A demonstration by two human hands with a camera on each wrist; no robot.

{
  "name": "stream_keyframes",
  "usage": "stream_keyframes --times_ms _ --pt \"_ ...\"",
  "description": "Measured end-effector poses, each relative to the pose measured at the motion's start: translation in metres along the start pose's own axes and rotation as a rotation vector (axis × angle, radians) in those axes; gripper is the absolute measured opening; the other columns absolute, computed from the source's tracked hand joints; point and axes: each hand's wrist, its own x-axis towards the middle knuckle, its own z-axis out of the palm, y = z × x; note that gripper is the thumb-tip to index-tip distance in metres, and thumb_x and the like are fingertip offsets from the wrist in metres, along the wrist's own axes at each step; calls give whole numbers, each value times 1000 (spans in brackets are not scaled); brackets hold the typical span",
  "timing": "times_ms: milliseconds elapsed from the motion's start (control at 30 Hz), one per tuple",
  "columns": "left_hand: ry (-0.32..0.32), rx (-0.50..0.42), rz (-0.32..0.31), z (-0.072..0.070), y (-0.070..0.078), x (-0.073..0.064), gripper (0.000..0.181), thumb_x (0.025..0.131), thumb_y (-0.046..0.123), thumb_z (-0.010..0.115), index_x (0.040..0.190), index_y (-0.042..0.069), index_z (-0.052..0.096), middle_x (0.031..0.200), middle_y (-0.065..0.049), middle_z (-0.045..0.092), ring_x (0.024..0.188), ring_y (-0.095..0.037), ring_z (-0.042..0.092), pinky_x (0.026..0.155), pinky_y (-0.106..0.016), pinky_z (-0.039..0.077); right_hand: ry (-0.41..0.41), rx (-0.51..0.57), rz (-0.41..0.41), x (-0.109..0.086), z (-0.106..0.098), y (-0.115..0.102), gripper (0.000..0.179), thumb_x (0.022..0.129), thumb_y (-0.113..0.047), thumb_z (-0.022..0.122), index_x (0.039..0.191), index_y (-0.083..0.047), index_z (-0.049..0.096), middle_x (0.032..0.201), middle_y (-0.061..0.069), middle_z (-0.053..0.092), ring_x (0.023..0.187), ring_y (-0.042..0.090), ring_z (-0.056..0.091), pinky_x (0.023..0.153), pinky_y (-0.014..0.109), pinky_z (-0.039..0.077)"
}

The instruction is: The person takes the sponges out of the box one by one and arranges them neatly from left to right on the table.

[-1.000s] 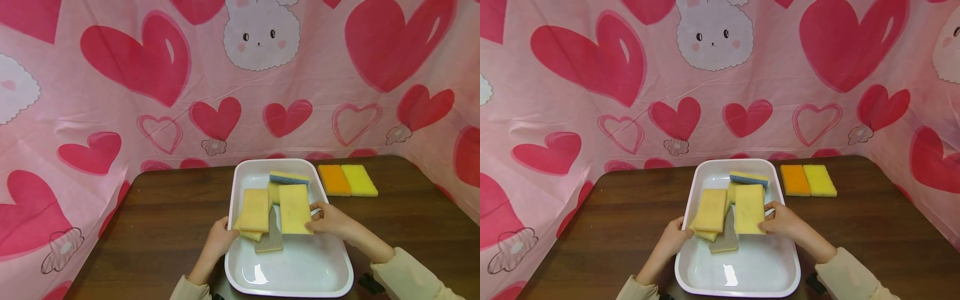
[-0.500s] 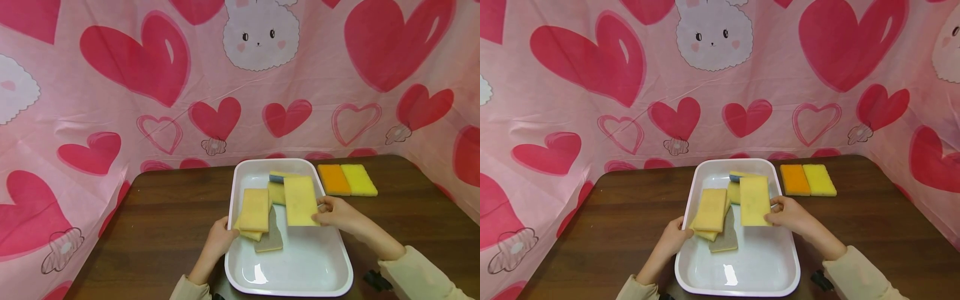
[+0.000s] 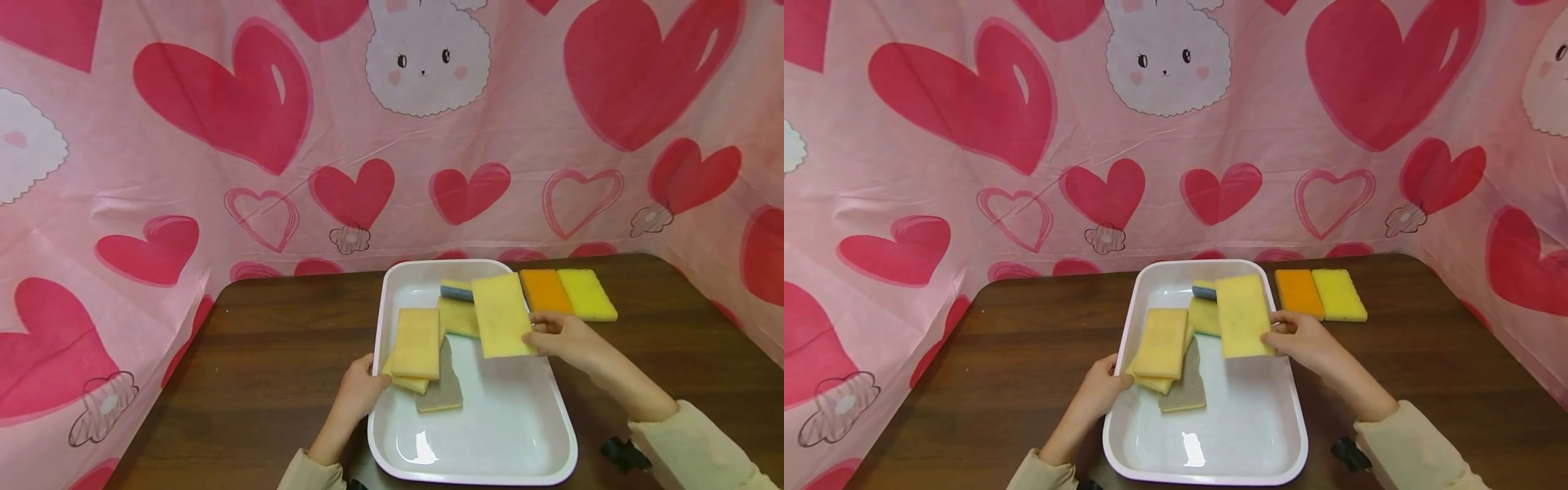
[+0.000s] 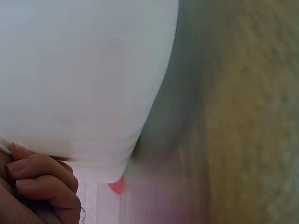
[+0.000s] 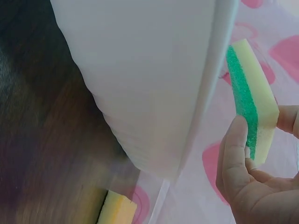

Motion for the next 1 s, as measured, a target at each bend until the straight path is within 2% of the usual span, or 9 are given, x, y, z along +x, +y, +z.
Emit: stream_keyframes --times_ms 167,433,567,667,833,1000 --pt "7 4 -1 0 0 0 39 71 5 55 107 -8 62 85 -18 67 71 -21 61 60 -32 53 16 10 5 0 -10 4 69 94 -29 55 138 18 29 129 34 49 96 19 62 87 37 55" --pt "5 -1 -3 0 0 0 38 72 5 55 107 -7 62 85 -18 67 71 -21 61 60 -32 53 34 95 -6 0 -18 7 68 96 -25 50 139 20 24 125 35 49 91 16 65 79 32 57" --pt "3 -4 -4 1 -1 0 39 72 6 55 108 -7 62 87 -18 67 71 -21 62 60 -33 53 71 114 -8 0 -21 10 66 96 -25 50 139 19 26 123 32 52 86 7 65 77 27 57" --pt "4 -6 -3 1 -1 1 38 72 6 55 107 -7 62 86 -18 67 71 -21 62 60 -33 53 104 130 -12 0 -24 12 65 96 -24 50 139 19 27 119 24 57 80 1 63 75 24 57" --pt "8 1 3 1 -2 1 38 71 6 55 106 -7 62 84 -17 67 70 -21 61 59 -31 52 137 143 -20 0 -31 16 66 96 -24 50 139 20 25 101 3 64 75 -1 63 73 20 55" --pt "8 6 4 1 -2 1 39 71 5 55 107 -7 62 84 -17 67 70 -20 61 59 -31 52 149 180 -43 -1 -37 20 64 97 -21 48 139 21 24 89 -12 59 74 -1 62 70 17 53"
